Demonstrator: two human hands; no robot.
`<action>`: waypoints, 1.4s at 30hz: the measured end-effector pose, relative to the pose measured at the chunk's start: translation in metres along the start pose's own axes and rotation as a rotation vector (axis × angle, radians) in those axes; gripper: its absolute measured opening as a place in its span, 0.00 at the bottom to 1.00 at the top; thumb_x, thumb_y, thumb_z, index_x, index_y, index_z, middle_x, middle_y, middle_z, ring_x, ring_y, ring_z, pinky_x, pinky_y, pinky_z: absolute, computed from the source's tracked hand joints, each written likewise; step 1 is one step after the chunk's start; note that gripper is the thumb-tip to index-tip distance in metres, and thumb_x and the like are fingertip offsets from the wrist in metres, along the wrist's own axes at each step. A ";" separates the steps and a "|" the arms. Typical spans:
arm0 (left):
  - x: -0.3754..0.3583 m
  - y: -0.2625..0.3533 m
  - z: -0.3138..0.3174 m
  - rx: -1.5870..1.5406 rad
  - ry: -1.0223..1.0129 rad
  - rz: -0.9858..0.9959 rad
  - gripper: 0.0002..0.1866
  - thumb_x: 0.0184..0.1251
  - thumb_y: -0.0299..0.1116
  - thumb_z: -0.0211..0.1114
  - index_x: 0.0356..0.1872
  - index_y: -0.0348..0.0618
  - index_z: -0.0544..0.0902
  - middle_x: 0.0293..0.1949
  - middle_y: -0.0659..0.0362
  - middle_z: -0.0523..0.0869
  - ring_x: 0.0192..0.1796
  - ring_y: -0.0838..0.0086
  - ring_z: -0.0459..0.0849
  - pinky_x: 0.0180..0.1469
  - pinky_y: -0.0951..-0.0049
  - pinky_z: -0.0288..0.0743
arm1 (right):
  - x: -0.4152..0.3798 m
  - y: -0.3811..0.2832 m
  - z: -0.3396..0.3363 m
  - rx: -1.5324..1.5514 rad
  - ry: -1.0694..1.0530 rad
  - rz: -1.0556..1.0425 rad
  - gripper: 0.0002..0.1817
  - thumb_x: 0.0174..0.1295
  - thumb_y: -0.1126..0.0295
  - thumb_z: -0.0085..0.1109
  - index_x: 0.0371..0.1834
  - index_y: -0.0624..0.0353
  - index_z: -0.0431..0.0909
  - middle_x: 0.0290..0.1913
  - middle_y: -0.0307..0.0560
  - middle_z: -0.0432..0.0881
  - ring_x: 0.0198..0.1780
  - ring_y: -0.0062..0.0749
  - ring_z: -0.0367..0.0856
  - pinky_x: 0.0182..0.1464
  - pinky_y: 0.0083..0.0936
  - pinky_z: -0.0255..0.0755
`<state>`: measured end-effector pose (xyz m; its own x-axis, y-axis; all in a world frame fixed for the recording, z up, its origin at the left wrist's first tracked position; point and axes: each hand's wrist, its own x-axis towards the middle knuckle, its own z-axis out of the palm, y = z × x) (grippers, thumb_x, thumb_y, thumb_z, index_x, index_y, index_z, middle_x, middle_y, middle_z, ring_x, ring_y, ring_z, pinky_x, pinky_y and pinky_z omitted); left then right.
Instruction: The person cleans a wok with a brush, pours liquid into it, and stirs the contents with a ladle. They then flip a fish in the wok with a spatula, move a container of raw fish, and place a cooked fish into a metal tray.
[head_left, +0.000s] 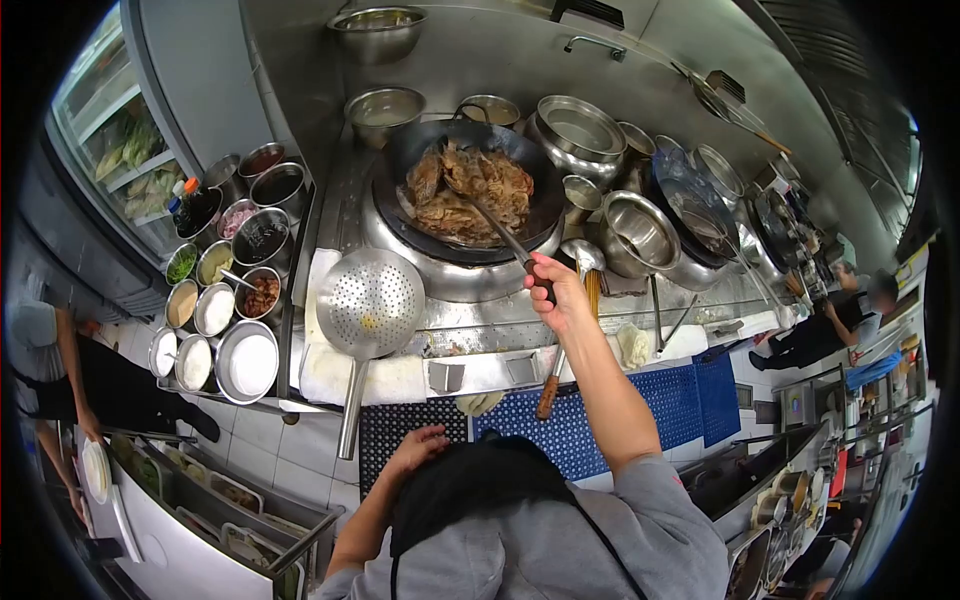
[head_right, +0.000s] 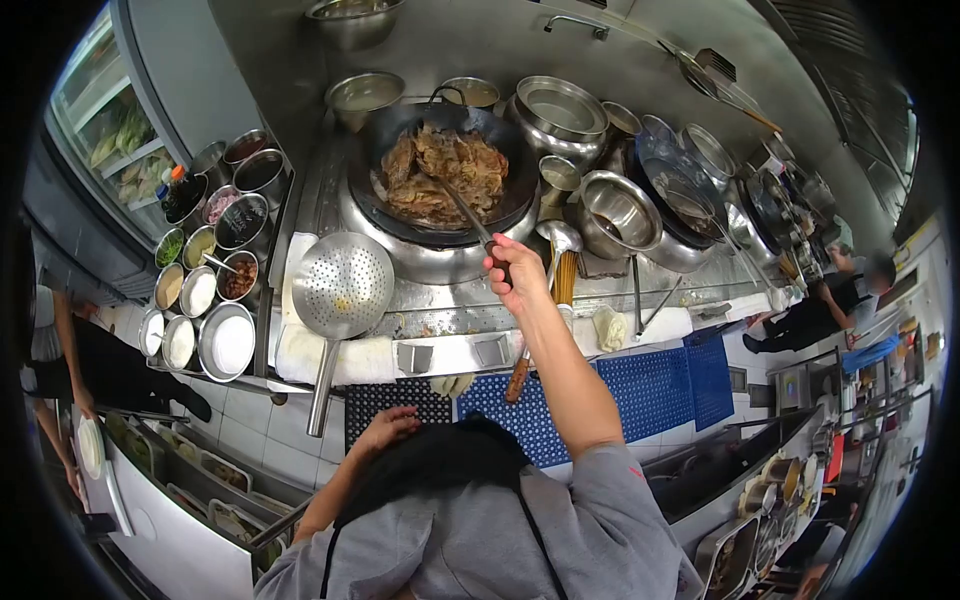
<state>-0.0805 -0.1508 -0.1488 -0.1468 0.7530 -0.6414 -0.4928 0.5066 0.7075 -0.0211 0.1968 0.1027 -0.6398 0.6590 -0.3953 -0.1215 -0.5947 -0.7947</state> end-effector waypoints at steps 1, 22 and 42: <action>0.000 -0.003 0.000 -0.004 -0.004 0.003 0.26 0.67 0.34 0.65 0.66 0.39 0.72 0.49 0.58 0.86 0.50 0.75 0.82 0.53 0.75 0.76 | -0.001 0.000 0.007 -0.125 0.040 -0.045 0.25 0.64 0.78 0.53 0.65 0.60 0.66 0.27 0.45 0.77 0.17 0.20 0.67 0.14 0.15 0.53; 0.001 -0.026 -0.017 0.536 0.115 0.126 0.31 0.63 0.37 0.67 0.64 0.29 0.73 0.57 0.41 0.82 0.59 0.61 0.82 0.62 0.68 0.74 | -0.067 -0.012 0.027 -1.511 0.107 -0.808 0.25 0.55 0.78 0.55 0.60 0.65 0.76 0.32 0.71 0.81 0.35 0.65 0.82 0.45 0.49 0.77; -0.009 -0.014 -0.007 0.371 0.049 0.102 0.29 0.65 0.36 0.67 0.64 0.33 0.74 0.52 0.47 0.85 0.54 0.68 0.84 0.58 0.72 0.75 | -0.008 -0.011 0.056 -1.430 0.064 -0.425 0.26 0.48 0.78 0.55 0.55 0.64 0.74 0.43 0.69 0.83 0.51 0.63 0.80 0.54 0.48 0.72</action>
<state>-0.0779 -0.1678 -0.1550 -0.2239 0.7913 -0.5690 -0.1311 0.5540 0.8221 -0.0573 0.1718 0.1405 -0.7100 0.7040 -0.0135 0.5665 0.5598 -0.6047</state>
